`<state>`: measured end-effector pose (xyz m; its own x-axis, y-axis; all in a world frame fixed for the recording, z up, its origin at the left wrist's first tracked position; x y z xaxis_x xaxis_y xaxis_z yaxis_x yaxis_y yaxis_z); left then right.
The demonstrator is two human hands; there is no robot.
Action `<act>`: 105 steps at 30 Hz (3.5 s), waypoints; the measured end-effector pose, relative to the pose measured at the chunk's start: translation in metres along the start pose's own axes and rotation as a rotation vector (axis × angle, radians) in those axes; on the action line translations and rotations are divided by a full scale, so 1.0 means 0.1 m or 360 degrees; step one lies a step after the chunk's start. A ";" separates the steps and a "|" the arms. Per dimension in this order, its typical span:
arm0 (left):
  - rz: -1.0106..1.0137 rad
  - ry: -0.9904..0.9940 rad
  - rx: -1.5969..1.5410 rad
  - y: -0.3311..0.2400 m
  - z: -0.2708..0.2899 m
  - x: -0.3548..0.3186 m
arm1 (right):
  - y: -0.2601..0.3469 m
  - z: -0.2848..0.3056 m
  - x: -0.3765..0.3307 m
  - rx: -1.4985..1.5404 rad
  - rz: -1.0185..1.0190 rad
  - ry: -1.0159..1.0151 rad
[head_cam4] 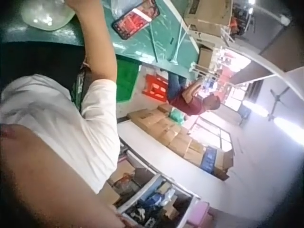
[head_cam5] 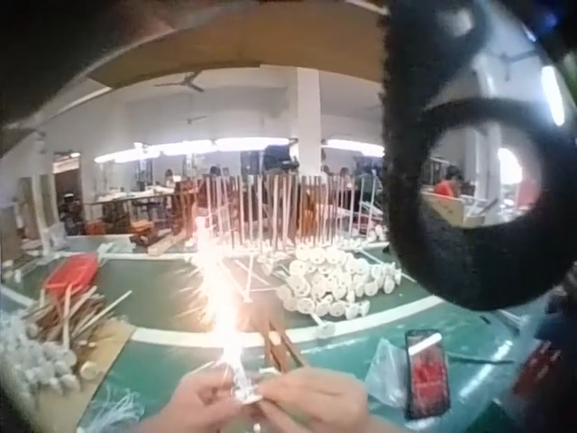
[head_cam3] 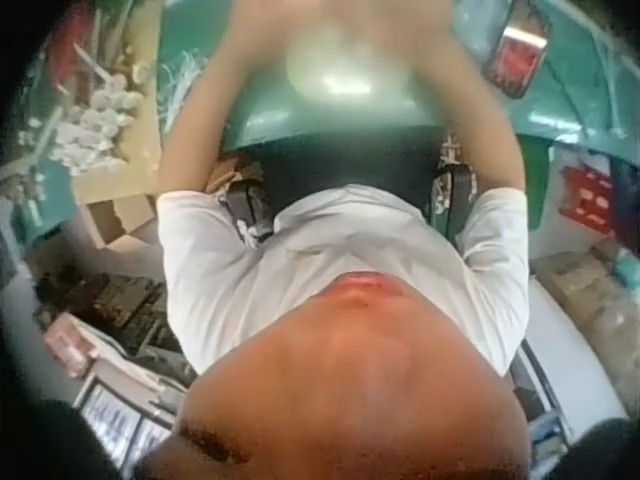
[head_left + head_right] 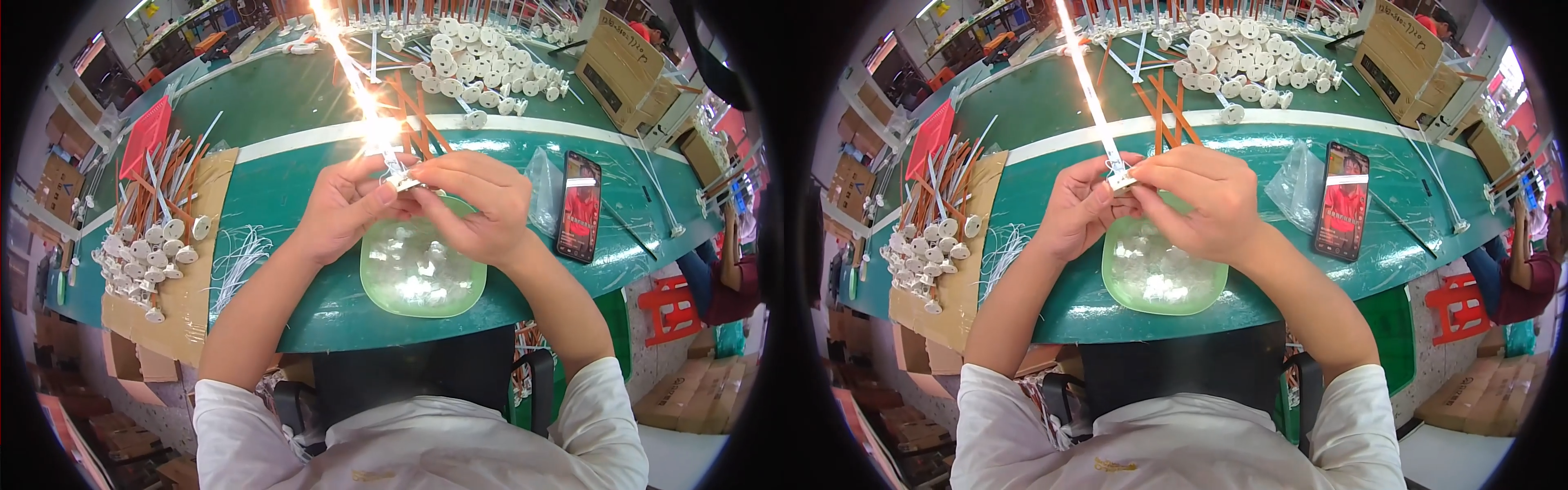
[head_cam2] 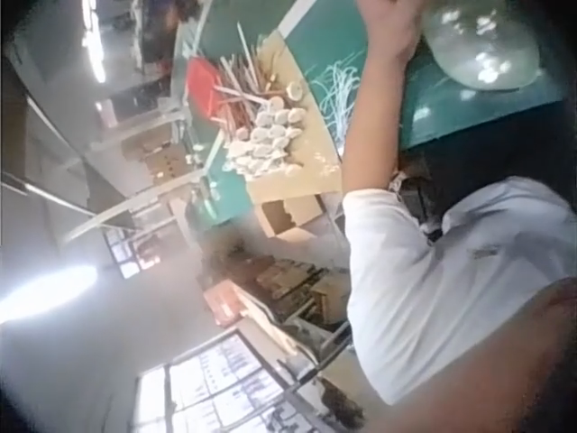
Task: The user is seen assembling LED strips onto white plastic bases and then bundling multiple units together with a wire tie at a manual workstation.
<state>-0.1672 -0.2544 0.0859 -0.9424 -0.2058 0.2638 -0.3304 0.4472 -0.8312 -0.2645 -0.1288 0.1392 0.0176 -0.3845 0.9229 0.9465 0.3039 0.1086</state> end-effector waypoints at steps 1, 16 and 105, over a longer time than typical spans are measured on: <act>0.0009 0.0022 -0.0116 -0.01 -0.01 0.00 | -0.02 0.00 -0.01 0.0027 0.0014 0.0025; -0.0082 -0.0021 0.0284 -0.18 -0.02 -0.02 | -0.12 -0.08 -0.05 0.0771 -0.0786 0.0387; -0.0257 -0.0393 0.0153 -0.05 -0.01 -0.05 | -0.10 -0.23 -0.28 0.0712 -0.0552 0.1461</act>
<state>-0.1612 -0.2549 0.0897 -0.8329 -0.4779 0.2792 -0.4570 0.3093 -0.8339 -0.2671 -0.1413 0.1040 0.1823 -0.9613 0.2066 0.7458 0.2721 0.6080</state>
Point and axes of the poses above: each hand's wrist, its own x-axis towards the middle knuckle, its own z-axis out of the back of the hand, y = z × x, the point moved 5 cm from there along x, towards the middle knuckle, and after that the axes turned 11 degrees about -x, right-handed, at the moved point
